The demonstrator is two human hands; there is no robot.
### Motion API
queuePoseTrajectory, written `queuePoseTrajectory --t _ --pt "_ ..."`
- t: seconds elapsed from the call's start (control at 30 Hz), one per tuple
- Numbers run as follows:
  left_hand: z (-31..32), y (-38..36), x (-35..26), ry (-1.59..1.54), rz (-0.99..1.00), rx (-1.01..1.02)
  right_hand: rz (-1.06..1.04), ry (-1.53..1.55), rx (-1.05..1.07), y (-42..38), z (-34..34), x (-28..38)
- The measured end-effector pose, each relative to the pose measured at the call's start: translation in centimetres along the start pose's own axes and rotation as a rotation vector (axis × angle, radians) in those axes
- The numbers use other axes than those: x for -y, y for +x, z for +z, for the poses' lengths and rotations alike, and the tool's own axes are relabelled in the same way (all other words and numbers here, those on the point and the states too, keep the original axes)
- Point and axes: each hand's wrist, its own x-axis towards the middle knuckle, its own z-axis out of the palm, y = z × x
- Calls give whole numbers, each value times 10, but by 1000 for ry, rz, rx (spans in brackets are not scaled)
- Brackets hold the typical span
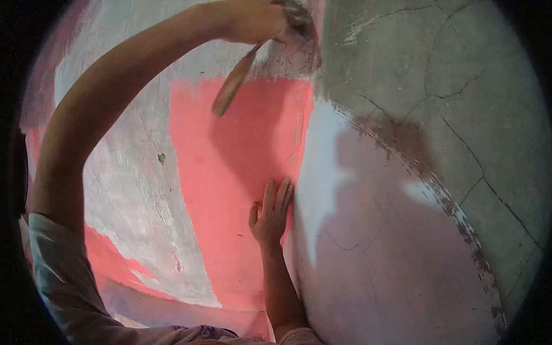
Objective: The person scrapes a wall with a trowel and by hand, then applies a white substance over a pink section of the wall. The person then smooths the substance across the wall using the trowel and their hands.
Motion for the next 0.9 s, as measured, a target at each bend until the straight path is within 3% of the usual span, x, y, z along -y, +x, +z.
queuePoseTrajectory --t 0.1,0.13,0.17,0.23,0.33,0.43,0.53,0.63,0.67,0.77,0.8,0.9 --pt "-3 -20 6 56 213 65 25 0 -20 3 4 4" --pt "8 -18 15 176 123 106 24 -9 -16 1 3 5" --pt "6 1 29 15 116 87 24 -11 -21 1 3 6" --pt "37 34 76 28 392 -321 3 -18 -24 3 2 6" --pt "-19 32 11 -103 -150 193 -7 7 -20 2 -5 5" --pt "28 -10 -4 164 42 -221 -13 -17 -42 3 -5 8" --pt "18 -35 -12 210 84 -141 49 24 -31 4 -9 21" --pt "-1 -3 8 -59 -38 -4 66 201 -67 28 -23 42" --pt "-2 9 18 -168 -32 -174 77 289 -76 43 -34 56" --pt "-9 51 1 -83 -301 133 -53 377 -302 108 -84 95" --pt "-4 51 -7 -51 -344 84 -108 400 -380 130 -99 103" --pt "36 39 -9 -33 -252 -221 -191 74 -465 184 -128 123"
